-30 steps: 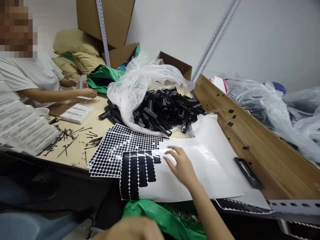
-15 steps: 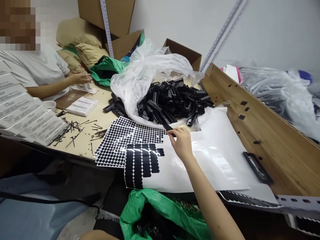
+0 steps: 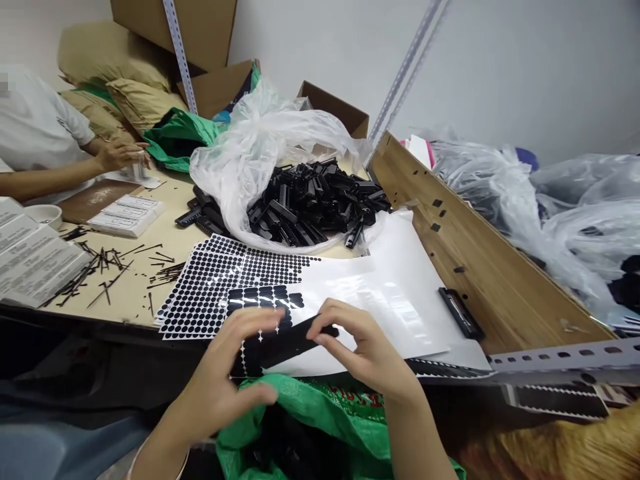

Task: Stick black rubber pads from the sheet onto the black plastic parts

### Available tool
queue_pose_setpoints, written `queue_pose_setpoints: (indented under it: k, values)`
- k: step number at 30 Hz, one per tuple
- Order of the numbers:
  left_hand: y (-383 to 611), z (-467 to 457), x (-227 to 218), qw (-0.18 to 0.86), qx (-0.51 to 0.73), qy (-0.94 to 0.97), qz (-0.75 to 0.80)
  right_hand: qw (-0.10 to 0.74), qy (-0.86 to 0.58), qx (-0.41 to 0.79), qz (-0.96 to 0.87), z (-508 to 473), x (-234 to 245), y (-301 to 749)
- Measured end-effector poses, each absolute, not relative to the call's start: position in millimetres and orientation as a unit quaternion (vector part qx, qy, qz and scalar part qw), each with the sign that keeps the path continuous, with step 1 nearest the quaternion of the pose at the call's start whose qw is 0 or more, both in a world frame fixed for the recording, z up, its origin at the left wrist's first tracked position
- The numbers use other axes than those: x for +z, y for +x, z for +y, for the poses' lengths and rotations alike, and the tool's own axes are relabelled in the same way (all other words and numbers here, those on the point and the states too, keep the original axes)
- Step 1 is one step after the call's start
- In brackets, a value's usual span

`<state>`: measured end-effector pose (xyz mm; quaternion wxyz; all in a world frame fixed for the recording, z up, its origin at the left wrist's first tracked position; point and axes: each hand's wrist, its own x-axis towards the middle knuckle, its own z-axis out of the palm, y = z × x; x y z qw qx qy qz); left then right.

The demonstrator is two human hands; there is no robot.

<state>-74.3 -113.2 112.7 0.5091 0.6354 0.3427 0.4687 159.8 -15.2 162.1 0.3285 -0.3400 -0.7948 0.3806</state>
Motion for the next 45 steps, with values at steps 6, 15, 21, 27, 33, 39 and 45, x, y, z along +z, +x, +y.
queue_pose_setpoints:
  k: [6,15,21,27,33,39,45]
  values:
    - [-15,10,42,0.627,0.486,0.442,0.420,0.443,-0.533,0.256,-0.674,57,95,128]
    - [1,52,5,0.598,0.621,0.349,0.367,0.263,-0.613,0.160,-0.728,112,27,137]
    - [2,52,5,0.581,0.621,0.344,0.400,0.460,-0.550,0.380,-0.585,107,38,143]
    - [-1,50,7,0.639,0.555,0.366,0.386,0.523,-0.437,0.500,-0.535,63,51,130]
    - [-1,49,6,0.645,0.553,0.361,0.385,0.523,-0.445,0.507,-0.521,46,51,124]
    - [-3,50,3,0.644,0.554,0.360,0.386,0.526,-0.454,0.507,-0.510,46,44,128]
    - [-2,50,4,0.646,0.554,0.358,0.385,0.540,-0.443,0.496,-0.516,47,39,128]
